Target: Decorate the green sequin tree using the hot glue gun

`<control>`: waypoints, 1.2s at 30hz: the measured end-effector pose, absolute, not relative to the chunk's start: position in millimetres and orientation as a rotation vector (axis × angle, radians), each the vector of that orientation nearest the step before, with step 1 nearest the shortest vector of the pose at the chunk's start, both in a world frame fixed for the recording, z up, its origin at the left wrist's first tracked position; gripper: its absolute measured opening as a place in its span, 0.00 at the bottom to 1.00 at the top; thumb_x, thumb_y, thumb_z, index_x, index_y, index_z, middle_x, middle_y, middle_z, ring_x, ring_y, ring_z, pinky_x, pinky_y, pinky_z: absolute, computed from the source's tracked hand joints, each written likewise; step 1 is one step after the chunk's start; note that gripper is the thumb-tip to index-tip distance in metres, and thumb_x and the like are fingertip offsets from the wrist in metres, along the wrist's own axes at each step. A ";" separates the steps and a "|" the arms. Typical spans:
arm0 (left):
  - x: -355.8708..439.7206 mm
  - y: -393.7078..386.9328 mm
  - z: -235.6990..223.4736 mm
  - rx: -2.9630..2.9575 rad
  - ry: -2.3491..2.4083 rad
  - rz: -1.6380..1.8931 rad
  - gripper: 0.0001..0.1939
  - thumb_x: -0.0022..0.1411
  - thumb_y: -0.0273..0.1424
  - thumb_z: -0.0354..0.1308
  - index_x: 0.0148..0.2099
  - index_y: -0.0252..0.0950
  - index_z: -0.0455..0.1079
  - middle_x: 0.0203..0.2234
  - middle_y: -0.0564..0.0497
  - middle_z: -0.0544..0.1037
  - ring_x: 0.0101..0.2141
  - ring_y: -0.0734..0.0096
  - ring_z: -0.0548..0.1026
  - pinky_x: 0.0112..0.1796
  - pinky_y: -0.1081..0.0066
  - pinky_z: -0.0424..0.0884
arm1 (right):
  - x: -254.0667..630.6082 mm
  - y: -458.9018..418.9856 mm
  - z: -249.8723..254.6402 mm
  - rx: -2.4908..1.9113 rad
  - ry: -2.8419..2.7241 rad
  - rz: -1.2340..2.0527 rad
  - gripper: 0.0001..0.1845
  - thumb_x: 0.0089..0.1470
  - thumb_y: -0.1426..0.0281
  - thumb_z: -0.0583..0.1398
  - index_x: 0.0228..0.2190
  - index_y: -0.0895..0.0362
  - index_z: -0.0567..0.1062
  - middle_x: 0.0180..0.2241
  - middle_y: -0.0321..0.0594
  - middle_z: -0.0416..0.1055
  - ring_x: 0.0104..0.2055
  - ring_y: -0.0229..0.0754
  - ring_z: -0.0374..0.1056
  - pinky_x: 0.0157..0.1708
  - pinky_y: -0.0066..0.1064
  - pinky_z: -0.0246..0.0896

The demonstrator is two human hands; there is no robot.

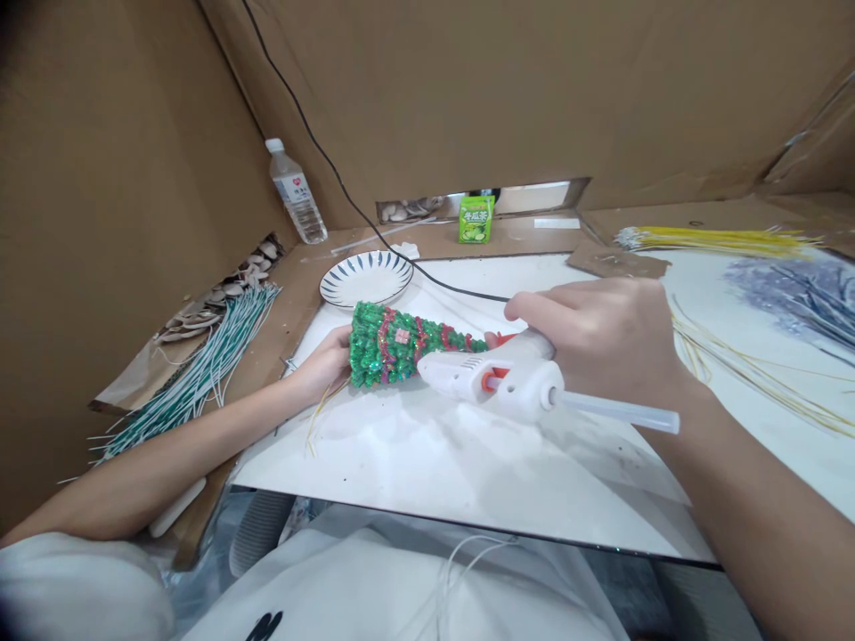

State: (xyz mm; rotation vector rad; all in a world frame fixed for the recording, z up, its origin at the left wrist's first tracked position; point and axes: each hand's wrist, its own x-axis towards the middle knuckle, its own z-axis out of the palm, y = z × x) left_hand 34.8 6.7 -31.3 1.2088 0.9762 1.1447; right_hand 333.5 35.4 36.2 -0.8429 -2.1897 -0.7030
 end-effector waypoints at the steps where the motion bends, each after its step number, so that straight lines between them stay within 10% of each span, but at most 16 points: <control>1: 34.6 6.7 -31.5 1.210 0.979 1.144 0.14 0.43 0.19 0.55 0.34 0.33 0.74 0.27 0.51 0.78 0.28 0.68 0.74 0.38 0.66 0.67 | 333.2 35.4 36.7 -0.796 -2.181 -0.728 0.09 0.45 0.62 0.58 0.22 0.54 0.74 0.18 0.32 0.70 0.20 0.33 0.61 0.19 0.25 0.41; 15: 37.6 4.4 -27.4 1.160 1.011 1.181 0.12 0.41 0.19 0.58 0.32 0.33 0.75 0.26 0.50 0.78 0.31 0.64 0.75 0.39 0.65 0.69 | 347.1 45.6 47.4 -0.855 -2.105 -0.414 0.23 0.46 0.50 0.53 0.24 0.57 0.73 0.17 0.35 0.66 0.19 0.32 0.57 0.21 0.26 0.47; 23: 41.3 4.2 -24.3 1.161 0.998 1.195 0.15 0.41 0.20 0.60 0.36 0.33 0.74 0.30 0.50 0.78 0.37 0.63 0.75 0.44 0.65 0.68 | 342.1 67.0 38.1 -1.667 -2.188 -0.478 0.18 0.42 0.67 0.56 0.39 0.53 0.69 0.30 0.37 0.72 0.28 0.38 0.61 0.23 0.27 0.40; 36: 42.5 3.6 -24.7 1.314 1.080 1.226 0.10 0.40 0.21 0.64 0.30 0.33 0.74 0.37 0.49 0.78 0.44 0.63 0.72 0.47 0.68 0.66 | 355.8 105.2 -14.3 -1.754 -2.382 -0.427 0.23 0.42 0.73 0.54 0.44 0.59 0.64 0.37 0.49 0.68 0.42 0.51 0.62 0.25 0.30 0.49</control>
